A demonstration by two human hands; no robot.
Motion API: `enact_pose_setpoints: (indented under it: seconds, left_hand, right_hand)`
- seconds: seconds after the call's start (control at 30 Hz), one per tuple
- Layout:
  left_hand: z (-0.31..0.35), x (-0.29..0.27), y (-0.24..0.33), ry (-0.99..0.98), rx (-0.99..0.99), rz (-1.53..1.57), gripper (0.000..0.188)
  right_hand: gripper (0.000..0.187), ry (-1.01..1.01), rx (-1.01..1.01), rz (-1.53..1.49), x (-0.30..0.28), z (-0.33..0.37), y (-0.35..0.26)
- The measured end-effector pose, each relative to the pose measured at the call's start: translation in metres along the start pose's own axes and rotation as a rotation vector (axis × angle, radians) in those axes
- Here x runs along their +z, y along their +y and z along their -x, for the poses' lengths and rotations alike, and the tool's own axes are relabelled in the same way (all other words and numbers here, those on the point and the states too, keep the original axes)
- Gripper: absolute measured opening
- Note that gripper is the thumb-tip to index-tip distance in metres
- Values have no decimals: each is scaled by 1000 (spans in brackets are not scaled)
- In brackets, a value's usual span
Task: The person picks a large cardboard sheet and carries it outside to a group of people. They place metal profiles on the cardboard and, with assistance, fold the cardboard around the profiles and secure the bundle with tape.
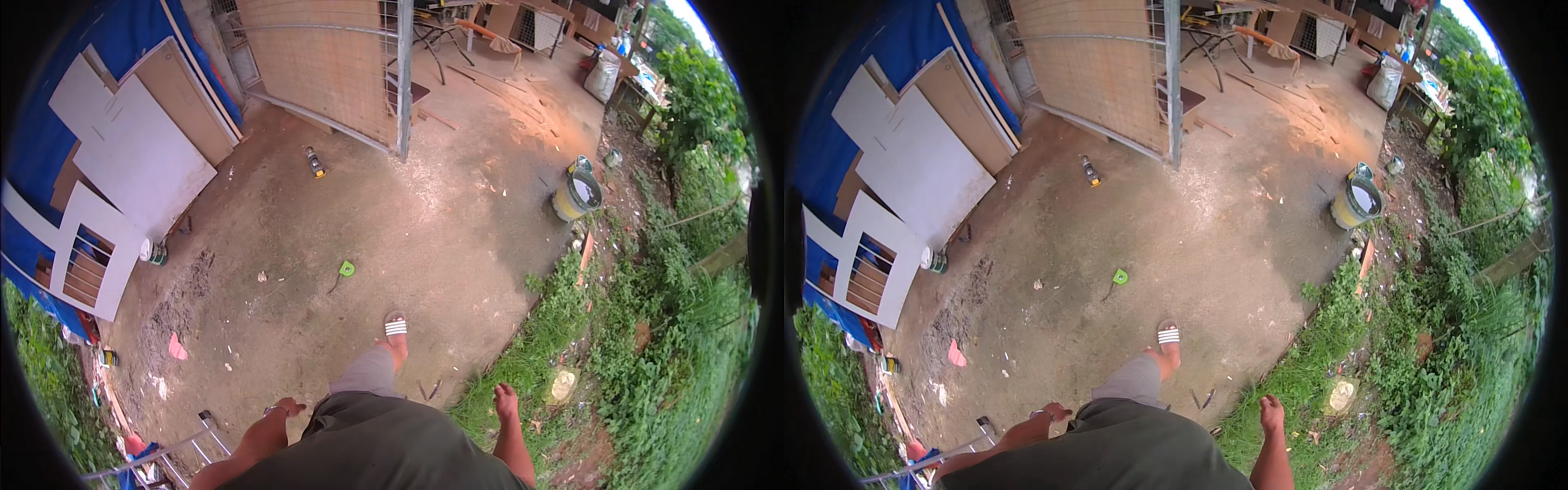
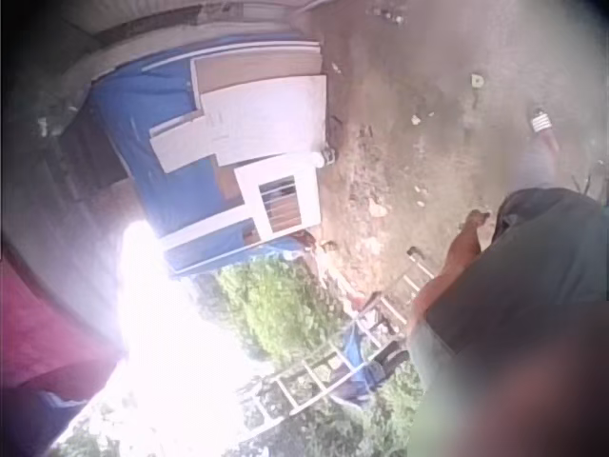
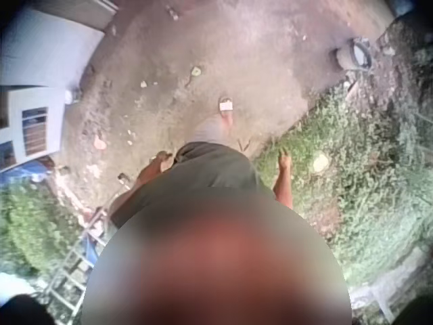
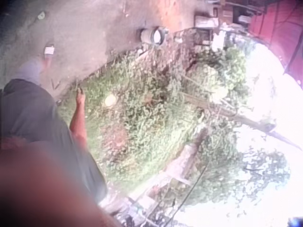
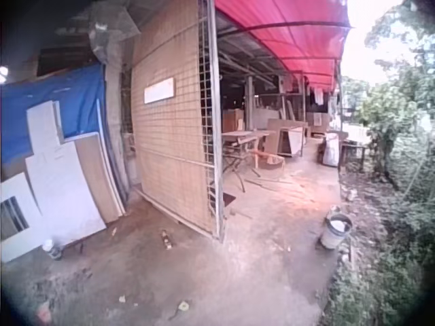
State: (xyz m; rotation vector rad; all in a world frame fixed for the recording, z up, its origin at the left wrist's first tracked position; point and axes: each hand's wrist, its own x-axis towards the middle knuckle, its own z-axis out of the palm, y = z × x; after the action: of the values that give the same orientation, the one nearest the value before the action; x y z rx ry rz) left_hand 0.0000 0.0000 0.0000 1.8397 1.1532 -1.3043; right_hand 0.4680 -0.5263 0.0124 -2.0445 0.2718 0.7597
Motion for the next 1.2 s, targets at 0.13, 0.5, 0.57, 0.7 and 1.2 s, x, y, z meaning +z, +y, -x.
enact_pose_setpoints:
  seconds: [0.13,0.5,0.57,0.7,1.2]
  left_hand:
    - [43,-124,60,33,-95,4,68]
    - [-39,-555,509,589,392,61,69]
    - [-28,-604,604,598,482,122,67]
    - [21,-640,740,515,597,145,64]
    - [-72,-717,781,221,120,-82,65]
  right_hand:
    - [46,-95,187,423,-10,48,-35]
    - [48,37,397,-118,-8,-159,-222]
    - [48,7,415,-92,-18,-199,-228]
    - [49,-191,71,42,-55,-271,-255]
    - [43,494,104,-161,-336,-645,-562]
